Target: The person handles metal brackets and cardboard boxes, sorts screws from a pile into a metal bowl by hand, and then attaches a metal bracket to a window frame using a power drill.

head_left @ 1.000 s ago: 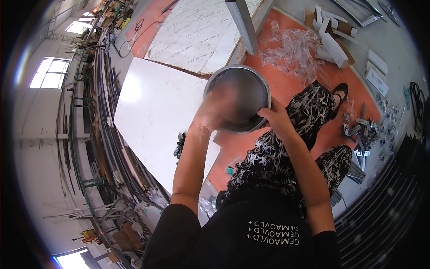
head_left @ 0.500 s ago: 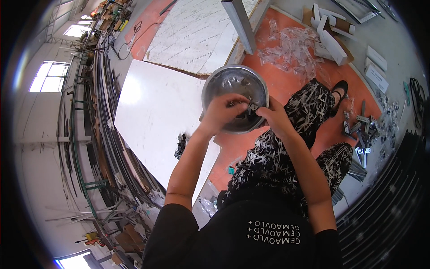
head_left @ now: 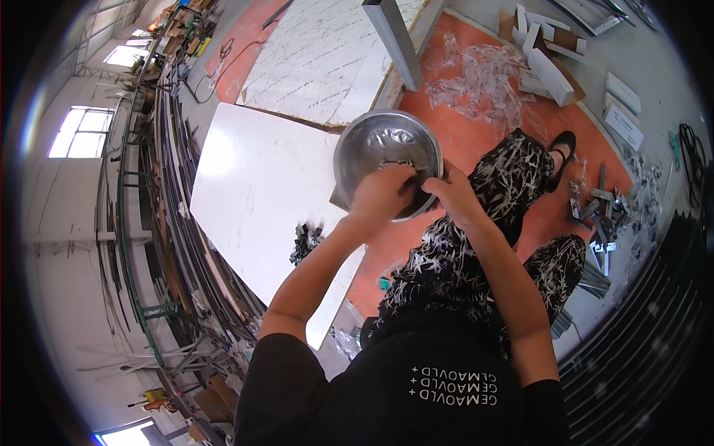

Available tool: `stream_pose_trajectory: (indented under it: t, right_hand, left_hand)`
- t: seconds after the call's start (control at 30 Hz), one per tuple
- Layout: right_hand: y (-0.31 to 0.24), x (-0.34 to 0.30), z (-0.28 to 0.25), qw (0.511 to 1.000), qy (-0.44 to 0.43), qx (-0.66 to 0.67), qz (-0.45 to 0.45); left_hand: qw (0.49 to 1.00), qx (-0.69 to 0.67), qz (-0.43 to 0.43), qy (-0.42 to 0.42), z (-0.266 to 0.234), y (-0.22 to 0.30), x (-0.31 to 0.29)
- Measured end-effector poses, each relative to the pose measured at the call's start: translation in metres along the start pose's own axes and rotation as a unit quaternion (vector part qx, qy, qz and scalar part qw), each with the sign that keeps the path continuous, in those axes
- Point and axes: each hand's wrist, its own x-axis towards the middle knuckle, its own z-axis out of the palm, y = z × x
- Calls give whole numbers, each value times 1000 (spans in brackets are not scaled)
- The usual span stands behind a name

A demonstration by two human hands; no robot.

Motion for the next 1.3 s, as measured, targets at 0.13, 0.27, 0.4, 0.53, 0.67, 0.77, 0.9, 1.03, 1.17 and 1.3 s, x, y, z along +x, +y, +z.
stream_pose_trajectory:
  t: [0.13,0.27,0.4,0.53,0.67,0.77,0.9,1.03,1.17,1.3]
  right_hand:
    - [-1,-2,-3,1000,0,21,13]
    - [-1,-1,-5,1000,-8,19,12]
    - [1,0,-7,1000,-16,12,12]
    - [4,2,-8,1000,-13,6,16]
    - [2,2,-4,1000,-13,9,3]
    - [-1,0,-2,1000,-4,11,6]
    - [2,0,-3,1000,-5,-26,7]
    - [2,1,-4,999,-24,-36,6]
    - [3,1,-4,999,-10,-31,4]
    - [3,1,-4,1000,-5,2,11]
  left_hand:
    - [971,-215,-90,43,-18,-2,0]
    - [945,-296,-137,38,-34,-4,1]
    - [970,-233,-66,0,-25,-5,0]
    - [996,-75,-15,40,-11,2,0]
    - [999,32,-16,-34,-11,3,2]
    - [996,71,-24,-51,-9,3,1]
    - [997,21,-12,-77,-8,-1,-1]
    - [995,-27,-42,-85,-9,2,0]
    - [996,-54,-27,-66,-7,-5,0]
    - [984,-168,-49,-15,-14,-16,2]
